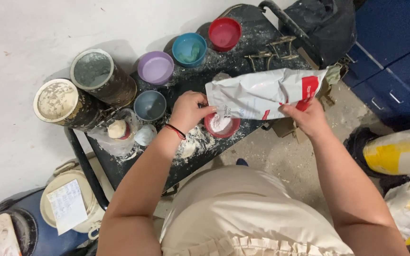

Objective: The person pours white powder from a bag into a red bowl and mixes it with a green spatula. They then add a green substance to the mixture and continue stirring. The person also handles a purple bowl and a pinkish object during the process.

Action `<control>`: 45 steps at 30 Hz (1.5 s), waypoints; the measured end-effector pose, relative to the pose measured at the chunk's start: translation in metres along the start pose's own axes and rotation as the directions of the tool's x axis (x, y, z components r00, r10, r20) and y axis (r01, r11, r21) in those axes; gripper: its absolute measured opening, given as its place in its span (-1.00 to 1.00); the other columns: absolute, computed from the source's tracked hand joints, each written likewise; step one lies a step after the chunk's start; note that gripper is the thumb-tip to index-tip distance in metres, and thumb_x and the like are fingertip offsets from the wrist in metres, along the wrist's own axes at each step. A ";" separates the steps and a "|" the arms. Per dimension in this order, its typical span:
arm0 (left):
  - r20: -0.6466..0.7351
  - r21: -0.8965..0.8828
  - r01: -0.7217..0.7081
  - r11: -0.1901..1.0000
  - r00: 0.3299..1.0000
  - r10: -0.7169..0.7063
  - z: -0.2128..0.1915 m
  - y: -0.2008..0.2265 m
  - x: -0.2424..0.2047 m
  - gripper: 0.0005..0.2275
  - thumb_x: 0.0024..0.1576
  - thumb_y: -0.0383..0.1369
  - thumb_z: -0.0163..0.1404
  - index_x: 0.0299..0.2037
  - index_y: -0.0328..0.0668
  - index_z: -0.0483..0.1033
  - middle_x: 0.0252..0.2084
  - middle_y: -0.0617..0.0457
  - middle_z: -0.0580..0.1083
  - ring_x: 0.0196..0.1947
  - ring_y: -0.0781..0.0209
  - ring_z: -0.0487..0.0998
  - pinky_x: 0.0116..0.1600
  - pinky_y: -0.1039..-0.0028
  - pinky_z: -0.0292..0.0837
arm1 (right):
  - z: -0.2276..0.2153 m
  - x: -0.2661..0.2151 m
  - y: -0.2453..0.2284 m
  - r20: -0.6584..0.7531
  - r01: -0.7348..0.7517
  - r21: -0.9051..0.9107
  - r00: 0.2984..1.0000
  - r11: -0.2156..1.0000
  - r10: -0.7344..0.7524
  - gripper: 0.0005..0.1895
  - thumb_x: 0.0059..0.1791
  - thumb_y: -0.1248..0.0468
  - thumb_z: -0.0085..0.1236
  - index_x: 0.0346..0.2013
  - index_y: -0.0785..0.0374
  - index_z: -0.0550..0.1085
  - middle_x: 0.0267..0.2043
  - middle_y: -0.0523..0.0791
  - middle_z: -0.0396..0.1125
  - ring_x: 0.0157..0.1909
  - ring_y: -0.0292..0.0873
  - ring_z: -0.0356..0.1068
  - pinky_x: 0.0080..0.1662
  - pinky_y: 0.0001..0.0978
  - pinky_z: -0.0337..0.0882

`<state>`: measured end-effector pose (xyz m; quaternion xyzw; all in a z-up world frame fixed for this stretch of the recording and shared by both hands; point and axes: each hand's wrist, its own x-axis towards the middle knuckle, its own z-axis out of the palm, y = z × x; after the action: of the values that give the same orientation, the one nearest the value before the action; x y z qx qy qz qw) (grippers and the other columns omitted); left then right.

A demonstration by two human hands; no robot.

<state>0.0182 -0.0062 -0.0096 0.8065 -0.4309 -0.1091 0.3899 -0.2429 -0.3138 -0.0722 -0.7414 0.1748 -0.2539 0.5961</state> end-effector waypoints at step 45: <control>0.327 0.125 -0.391 0.912 0.884 0.334 0.019 0.248 0.125 -0.83 0.03 -0.09 0.14 -0.39 0.12 0.69 -0.45 0.23 0.61 -0.23 0.13 0.62 -0.09 0.32 0.53 | 0.083 -0.088 0.030 0.047 -0.235 0.888 0.902 0.396 0.429 -0.55 -0.09 0.28 0.35 0.08 0.21 0.48 0.02 0.05 0.52 -0.03 0.15 0.56 -0.12 0.09 0.65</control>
<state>-0.0670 -0.1944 0.1771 0.7184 -0.6366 -0.1135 0.2563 -0.2639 -0.2049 -0.1291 -0.2512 0.2200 -0.2514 0.9085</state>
